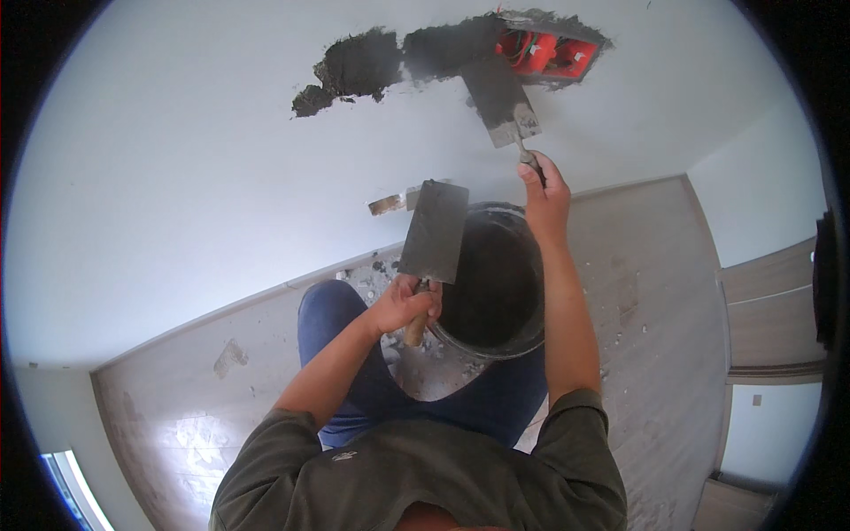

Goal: Apply plaster to a wall to fill gaps around electrical boxes using a trowel and spatula.

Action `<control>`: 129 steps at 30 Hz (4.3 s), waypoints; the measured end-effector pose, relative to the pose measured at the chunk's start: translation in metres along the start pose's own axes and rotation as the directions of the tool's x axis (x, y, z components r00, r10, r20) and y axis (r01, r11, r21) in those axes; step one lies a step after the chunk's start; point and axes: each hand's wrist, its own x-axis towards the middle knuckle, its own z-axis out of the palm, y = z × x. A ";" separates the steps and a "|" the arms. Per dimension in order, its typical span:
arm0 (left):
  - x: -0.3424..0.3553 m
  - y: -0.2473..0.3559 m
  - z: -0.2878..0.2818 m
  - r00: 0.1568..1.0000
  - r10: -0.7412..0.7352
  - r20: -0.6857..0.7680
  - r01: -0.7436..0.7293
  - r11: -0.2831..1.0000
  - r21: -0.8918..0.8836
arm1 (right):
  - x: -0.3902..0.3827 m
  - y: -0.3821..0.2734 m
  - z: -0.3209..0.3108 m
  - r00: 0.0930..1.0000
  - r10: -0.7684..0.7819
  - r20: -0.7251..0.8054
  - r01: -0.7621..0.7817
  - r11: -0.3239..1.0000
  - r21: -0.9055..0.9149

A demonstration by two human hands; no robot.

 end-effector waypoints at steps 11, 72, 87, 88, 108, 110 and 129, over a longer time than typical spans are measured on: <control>-0.002 0.007 0.002 1.000 -0.006 -0.017 0.006 1.000 -0.009 | -0.016 0.001 -0.017 0.995 0.092 -0.029 -0.093 0.995 -0.037; -0.108 0.067 -0.008 0.823 0.431 -0.371 -0.523 0.830 -0.196 | -0.085 -0.157 0.076 0.866 0.205 0.455 -0.479 0.084 0.874; -0.173 0.068 -0.027 0.717 0.350 -0.603 -0.438 0.899 0.001 | -0.076 -0.203 0.122 0.804 0.128 0.581 -0.579 -0.055 0.813; -0.172 0.067 -0.027 0.717 0.349 -0.603 -0.437 0.899 0.002 | -0.076 -0.202 0.120 0.796 0.123 0.593 -0.592 -0.049 0.805; -0.148 0.060 -0.013 0.789 0.350 -0.505 -0.400 0.916 0.010 | -0.097 -0.161 0.077 0.631 0.163 0.759 -0.776 0.108 0.622; -0.147 0.061 -0.013 0.792 0.343 -0.506 -0.392 0.920 0.010 | -0.105 -0.148 0.065 0.609 0.169 0.775 -0.794 0.133 0.594; -0.130 0.049 0.004 0.860 0.294 -0.418 -0.354 0.933 -0.071 | -0.047 -0.091 0.054 0.835 0.153 0.529 -0.493 0.634 0.596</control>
